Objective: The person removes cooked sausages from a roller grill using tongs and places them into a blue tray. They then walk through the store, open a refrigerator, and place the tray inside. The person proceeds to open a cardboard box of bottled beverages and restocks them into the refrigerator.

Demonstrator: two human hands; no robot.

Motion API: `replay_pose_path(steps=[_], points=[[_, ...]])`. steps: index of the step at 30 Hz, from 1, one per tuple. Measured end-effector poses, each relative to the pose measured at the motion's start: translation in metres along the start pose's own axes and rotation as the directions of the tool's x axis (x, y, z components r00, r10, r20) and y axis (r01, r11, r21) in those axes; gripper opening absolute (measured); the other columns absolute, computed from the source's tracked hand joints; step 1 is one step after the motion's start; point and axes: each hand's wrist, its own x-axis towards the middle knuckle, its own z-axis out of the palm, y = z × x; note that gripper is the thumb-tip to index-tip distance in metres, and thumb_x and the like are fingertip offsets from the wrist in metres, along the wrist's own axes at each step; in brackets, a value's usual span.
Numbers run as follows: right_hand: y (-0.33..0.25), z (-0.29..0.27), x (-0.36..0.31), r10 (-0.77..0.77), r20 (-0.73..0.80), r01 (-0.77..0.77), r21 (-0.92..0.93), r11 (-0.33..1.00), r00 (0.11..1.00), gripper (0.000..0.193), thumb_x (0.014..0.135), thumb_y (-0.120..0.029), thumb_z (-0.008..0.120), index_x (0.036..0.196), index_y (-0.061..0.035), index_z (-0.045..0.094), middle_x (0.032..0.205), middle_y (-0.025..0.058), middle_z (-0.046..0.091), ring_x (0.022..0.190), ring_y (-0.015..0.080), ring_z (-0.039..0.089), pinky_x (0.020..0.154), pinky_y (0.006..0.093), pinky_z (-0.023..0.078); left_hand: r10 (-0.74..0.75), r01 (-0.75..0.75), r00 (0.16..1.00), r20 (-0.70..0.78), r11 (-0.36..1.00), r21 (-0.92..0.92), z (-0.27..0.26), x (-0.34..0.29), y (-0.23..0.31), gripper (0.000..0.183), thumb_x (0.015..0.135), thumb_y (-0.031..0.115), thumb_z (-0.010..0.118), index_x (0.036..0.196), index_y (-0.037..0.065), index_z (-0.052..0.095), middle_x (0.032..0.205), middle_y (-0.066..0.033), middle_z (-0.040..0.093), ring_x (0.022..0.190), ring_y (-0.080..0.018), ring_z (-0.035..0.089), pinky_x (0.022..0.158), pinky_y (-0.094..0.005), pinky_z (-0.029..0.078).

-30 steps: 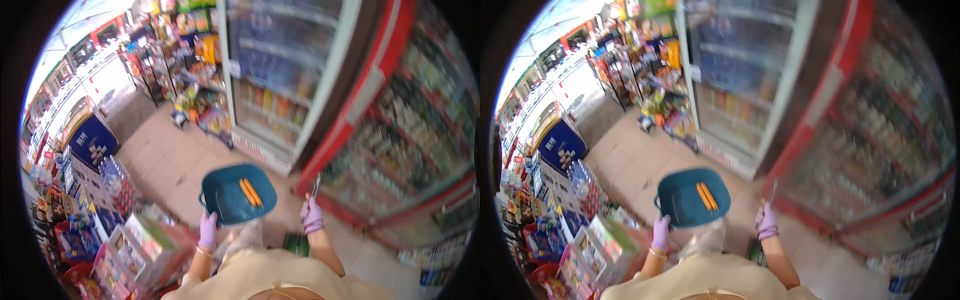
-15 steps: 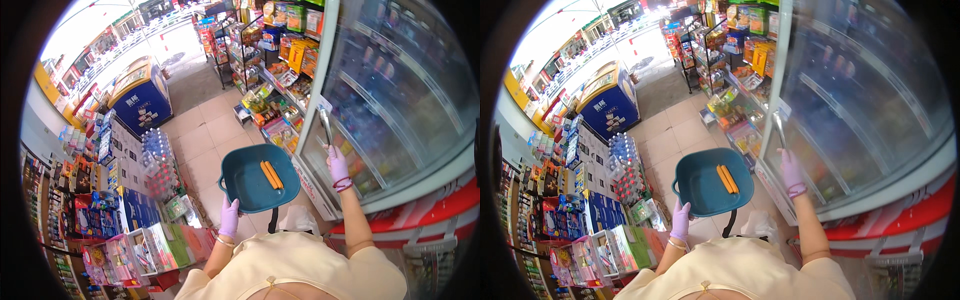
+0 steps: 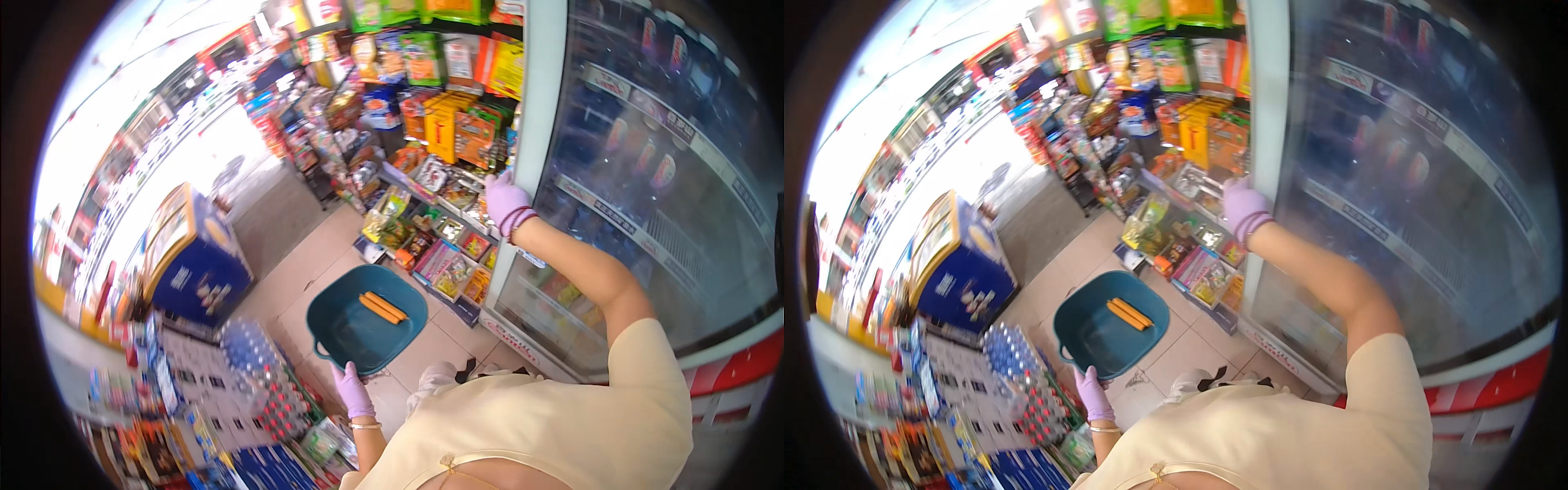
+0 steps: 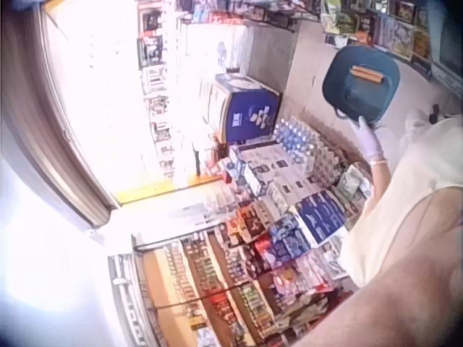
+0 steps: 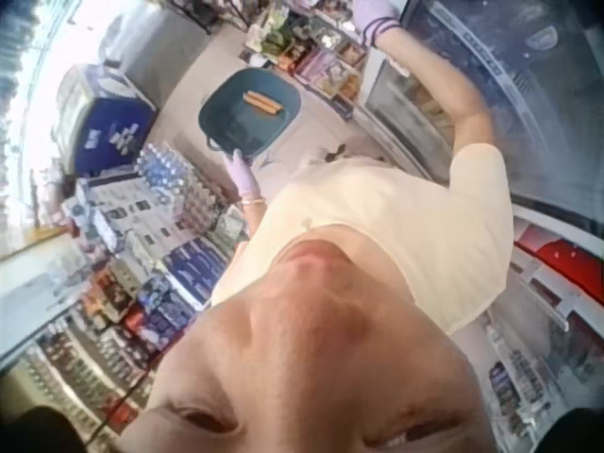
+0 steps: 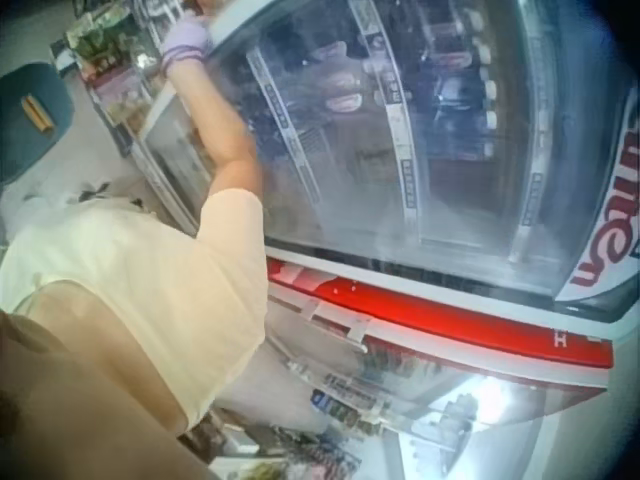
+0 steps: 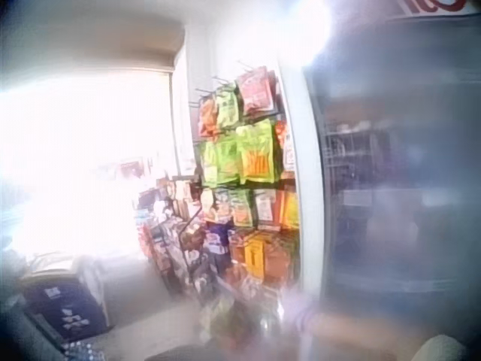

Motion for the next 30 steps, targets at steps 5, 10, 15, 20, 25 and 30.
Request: replay_pose_path(steps=[5,10,15,20,25,30], points=[[-0.03,0.005,0.002,0.16,0.142,-0.089,-0.409,0.908,0.977,0.03,0.083,-0.012,0.058,0.112,-0.0078,0.055,0.091,0.0091,0.06,0.06,0.022,0.066,0.038,0.0388,0.049,-0.057,0.056,0.993,0.108,0.998,0.008,0.009,0.136,0.018,0.044,0.095,0.008,0.045,0.139,0.006,0.04,0.085,-0.0047,0.059,0.049,-0.0082,0.048,0.044,-0.0208,0.038],[-0.026,0.027,0.009,0.387,0.148,-0.235,-0.586,0.775,0.91,0.026,0.083,-0.014,0.059,0.108,-0.0064,0.06,0.1,0.009,0.057,0.065,0.0219,0.065,0.041,0.0374,0.049,-0.025,-0.077,0.9,0.436,0.974,0.215,0.054,0.275,0.051,0.048,0.093,0.01,0.045,0.141,0.006,0.04,0.092,-0.0058,0.06,0.051,-0.0083,0.047,0.044,-0.0209,0.038],[-0.075,0.001,-0.042,0.418,0.019,-0.383,-0.363,0.849,0.908,0.019,0.086,-0.018,0.058,0.101,-0.0063,0.061,0.094,0.0102,0.056,0.069,0.0238,0.061,0.046,0.0366,0.049,-0.036,-0.111,0.788,0.614,0.974,0.199,0.089,0.32,0.075,0.053,0.093,0.008,0.041,0.145,0.007,0.035,0.107,-0.0067,0.06,0.061,-0.0093,0.05,0.047,-0.0229,0.041],[-0.182,-0.117,-0.132,0.484,0.047,-0.483,0.21,0.85,0.874,0.022,0.088,-0.028,0.061,0.096,-0.0071,0.055,0.092,0.0129,0.056,0.068,0.0309,0.063,0.053,0.0376,0.049,0.008,-0.214,0.576,0.817,0.967,0.141,0.121,0.319,0.089,0.056,0.089,0.005,0.04,0.145,0.008,0.036,0.118,-0.0088,0.057,0.062,-0.0106,0.05,0.047,-0.0228,0.041],[-0.256,-0.173,-0.288,0.669,-0.502,-0.21,0.691,0.692,0.548,0.037,0.093,-0.042,0.056,0.104,-0.0069,0.052,0.075,0.0097,0.06,0.061,0.0194,0.06,0.055,0.0354,0.05,-0.111,-0.113,0.107,0.988,0.986,0.123,0.189,0.27,0.113,0.051,0.089,0.007,0.044,0.139,-0.002,0.04,0.123,-0.0084,0.057,0.103,-0.0141,0.054,0.088,-0.0268,0.044],[-0.28,-0.214,-0.327,0.799,-0.455,-0.123,0.887,0.445,-0.393,0.044,0.098,-0.054,0.041,0.101,-0.0109,0.048,0.083,0.0107,0.061,0.041,0.0105,0.045,0.039,0.0229,0.038,-0.151,0.072,-0.316,0.937,0.981,0.182,0.265,0.109,0.164,0.043,0.09,0.013,0.047,0.132,0.002,0.049,0.102,-0.0002,0.062,0.075,-0.0076,0.058,0.059,-0.0208,0.046]])
